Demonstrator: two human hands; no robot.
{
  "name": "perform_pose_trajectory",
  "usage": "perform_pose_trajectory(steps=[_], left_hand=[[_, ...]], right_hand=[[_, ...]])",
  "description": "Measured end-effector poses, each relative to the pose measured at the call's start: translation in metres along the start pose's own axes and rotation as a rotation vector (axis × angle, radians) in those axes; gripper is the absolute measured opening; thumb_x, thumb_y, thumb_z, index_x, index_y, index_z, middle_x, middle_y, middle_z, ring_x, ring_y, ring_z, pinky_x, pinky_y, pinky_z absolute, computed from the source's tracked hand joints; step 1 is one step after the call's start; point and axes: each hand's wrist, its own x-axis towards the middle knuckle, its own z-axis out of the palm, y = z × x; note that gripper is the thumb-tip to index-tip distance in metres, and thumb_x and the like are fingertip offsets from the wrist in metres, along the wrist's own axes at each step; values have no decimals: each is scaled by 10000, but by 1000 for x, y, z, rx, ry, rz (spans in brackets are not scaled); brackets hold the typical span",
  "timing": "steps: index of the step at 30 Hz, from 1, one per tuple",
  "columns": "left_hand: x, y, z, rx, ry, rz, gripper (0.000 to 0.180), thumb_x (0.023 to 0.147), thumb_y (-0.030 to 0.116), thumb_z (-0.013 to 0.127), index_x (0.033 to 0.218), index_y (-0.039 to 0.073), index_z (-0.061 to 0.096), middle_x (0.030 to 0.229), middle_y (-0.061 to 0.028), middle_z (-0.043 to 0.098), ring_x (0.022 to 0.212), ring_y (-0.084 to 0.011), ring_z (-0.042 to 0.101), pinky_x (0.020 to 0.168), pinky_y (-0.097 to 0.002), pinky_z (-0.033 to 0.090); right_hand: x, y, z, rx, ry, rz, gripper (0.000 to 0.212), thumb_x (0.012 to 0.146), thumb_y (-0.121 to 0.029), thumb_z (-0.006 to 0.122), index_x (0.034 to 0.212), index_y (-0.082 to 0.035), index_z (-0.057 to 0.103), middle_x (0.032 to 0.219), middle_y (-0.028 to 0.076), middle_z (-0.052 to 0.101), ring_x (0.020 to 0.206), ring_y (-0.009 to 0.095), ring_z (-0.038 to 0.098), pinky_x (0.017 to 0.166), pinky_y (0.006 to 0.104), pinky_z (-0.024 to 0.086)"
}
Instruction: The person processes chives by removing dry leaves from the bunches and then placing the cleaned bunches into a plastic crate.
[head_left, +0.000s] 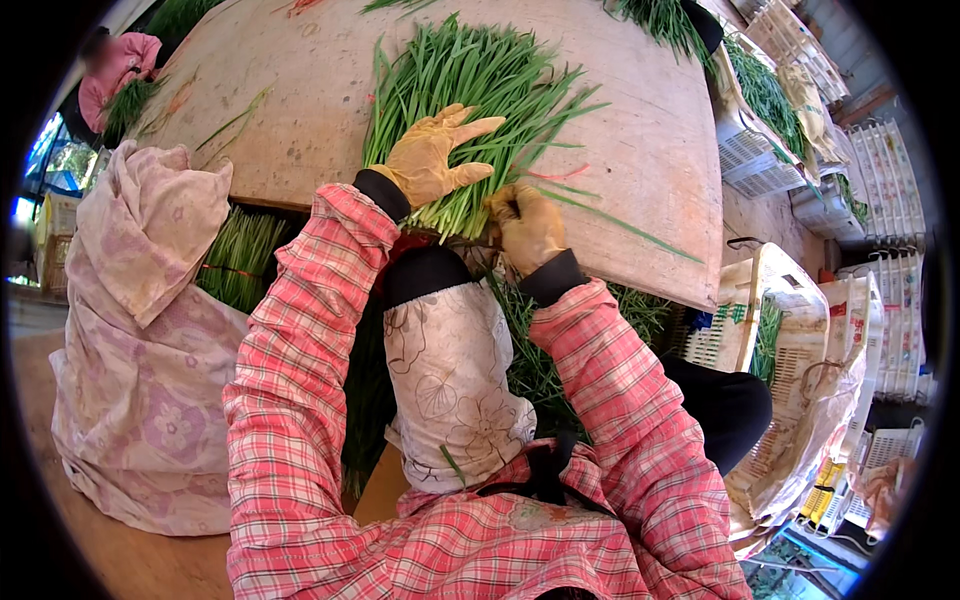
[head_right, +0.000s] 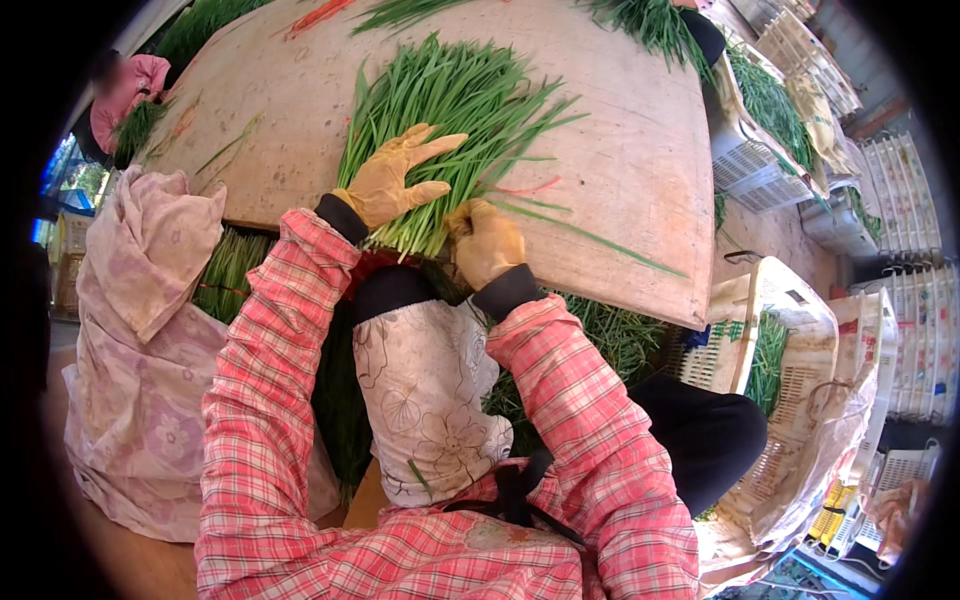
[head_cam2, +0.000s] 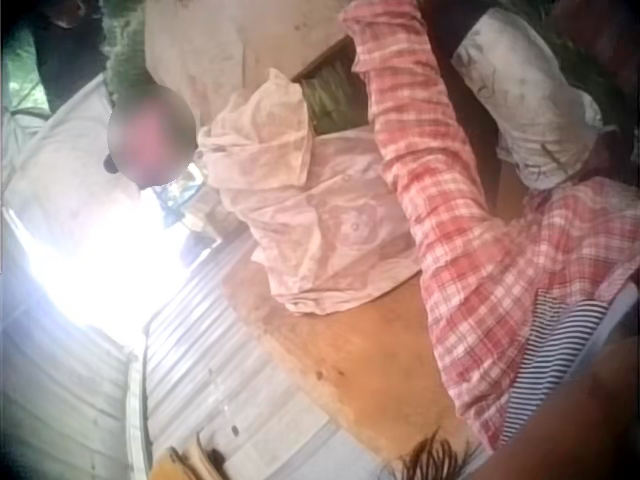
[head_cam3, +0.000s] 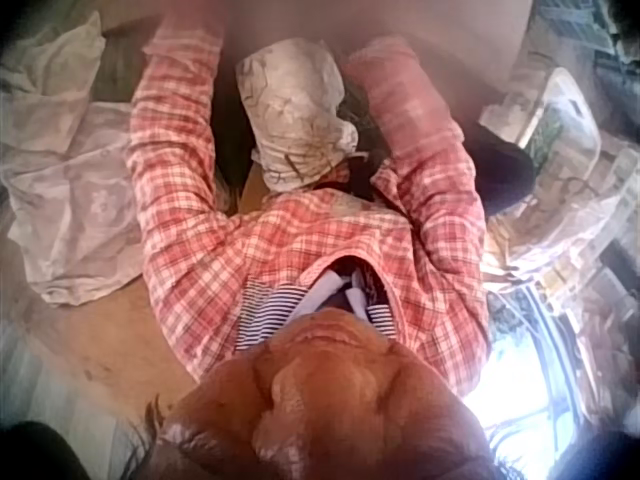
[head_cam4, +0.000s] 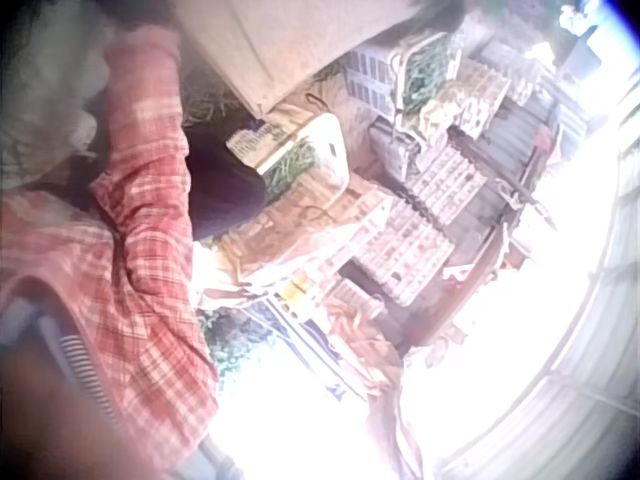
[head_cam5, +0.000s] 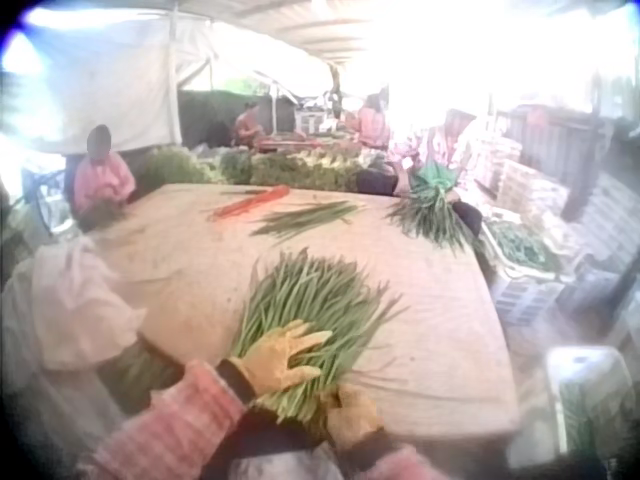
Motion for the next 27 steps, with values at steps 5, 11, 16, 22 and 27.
perform_pose_trajectory(steps=[5,11,16,22,27], left_hand=[[-1,-4,5,-17,32,11,652,815,553,554,1373,253,399,1370,-273,365,1331,-385,262,1073,-449,228],[0,0,5,28,45,14,651,809,516,577,1376,254,393,1368,-277,365,1318,-388,286,1070,-444,239],[0,-1,8,77,46,1,652,791,457,619,1372,264,395,1368,-272,368,1316,-378,297,1067,-441,250],[1,1,8,76,43,-13,650,784,436,627,1370,281,394,1387,-234,361,1323,-358,292,1072,-448,246],[0,0,8,91,59,9,649,780,445,629,1364,270,407,1359,-271,382,1309,-379,309,1065,-448,257]], right_hand=[[-2,1,-15,483,-57,99,74,879,-51,554,824,-6,576,645,16,530,535,78,476,474,242,393],[-7,-14,-20,100,1,-20,196,830,-196,616,833,-1,594,683,99,591,571,207,571,520,333,440],[-7,-37,-12,-594,-60,-184,346,768,-356,625,754,-11,604,767,189,625,729,364,618,630,457,474],[-4,-23,-3,-523,-8,-94,279,785,-312,610,769,-33,617,775,182,631,735,357,619,637,458,474],[-9,-18,-8,-40,-50,32,157,812,-190,616,801,-33,624,753,126,637,664,237,620,600,363,477]])
